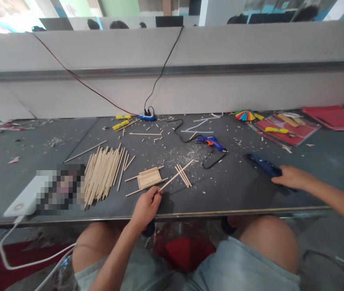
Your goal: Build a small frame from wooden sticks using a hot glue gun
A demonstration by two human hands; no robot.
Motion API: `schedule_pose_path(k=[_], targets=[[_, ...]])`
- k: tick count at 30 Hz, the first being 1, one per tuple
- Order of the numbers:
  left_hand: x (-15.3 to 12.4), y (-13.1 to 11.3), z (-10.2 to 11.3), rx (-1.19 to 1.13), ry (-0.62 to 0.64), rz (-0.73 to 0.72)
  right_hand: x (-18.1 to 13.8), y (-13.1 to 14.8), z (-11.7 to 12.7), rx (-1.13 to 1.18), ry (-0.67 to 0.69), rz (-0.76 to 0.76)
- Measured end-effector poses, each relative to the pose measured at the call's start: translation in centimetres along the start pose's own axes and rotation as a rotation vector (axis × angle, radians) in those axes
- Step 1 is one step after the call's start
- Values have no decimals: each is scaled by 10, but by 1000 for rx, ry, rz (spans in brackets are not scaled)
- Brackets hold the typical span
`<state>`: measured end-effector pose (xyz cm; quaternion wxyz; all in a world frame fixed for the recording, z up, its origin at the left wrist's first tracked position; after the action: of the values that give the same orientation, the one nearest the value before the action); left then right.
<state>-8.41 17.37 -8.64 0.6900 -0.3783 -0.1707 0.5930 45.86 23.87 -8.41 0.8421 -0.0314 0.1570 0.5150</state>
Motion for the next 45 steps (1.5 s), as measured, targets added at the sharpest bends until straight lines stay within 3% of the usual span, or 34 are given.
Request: schedule_pose_path(k=[3,8,15,18,23,32,45], targets=[[1,2,1,0,-23,3,-10,10,-11,7,105,41],[0,3,0,-2,-39,0,-30,42,-11,77,127,74],[-2,4,1,-5,-49,1,-84,129,-23,377,265,301],[-2,5,0,-2,-51,5,-112,171,-33,648,446,417],[-3,6,-1,12,-47,11,-138,216,-45,727,523,460],[-4,7,-2,13,-58,51,-143,237,-49,666,444,475],[-7,5,0,-23,-91,51,-161,248,-39,561,489,538]])
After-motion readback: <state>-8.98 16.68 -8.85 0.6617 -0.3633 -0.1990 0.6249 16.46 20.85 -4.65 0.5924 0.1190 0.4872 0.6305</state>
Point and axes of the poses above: each hand's wrist, its own x-axis towards the middle knuckle, its own z-axis out of the back of the hand, y = z × x, the point moved 7 cm from there along x, towards the middle knuckle, and after that the axes turned 11 degrees about y, right-handed, at the moved point
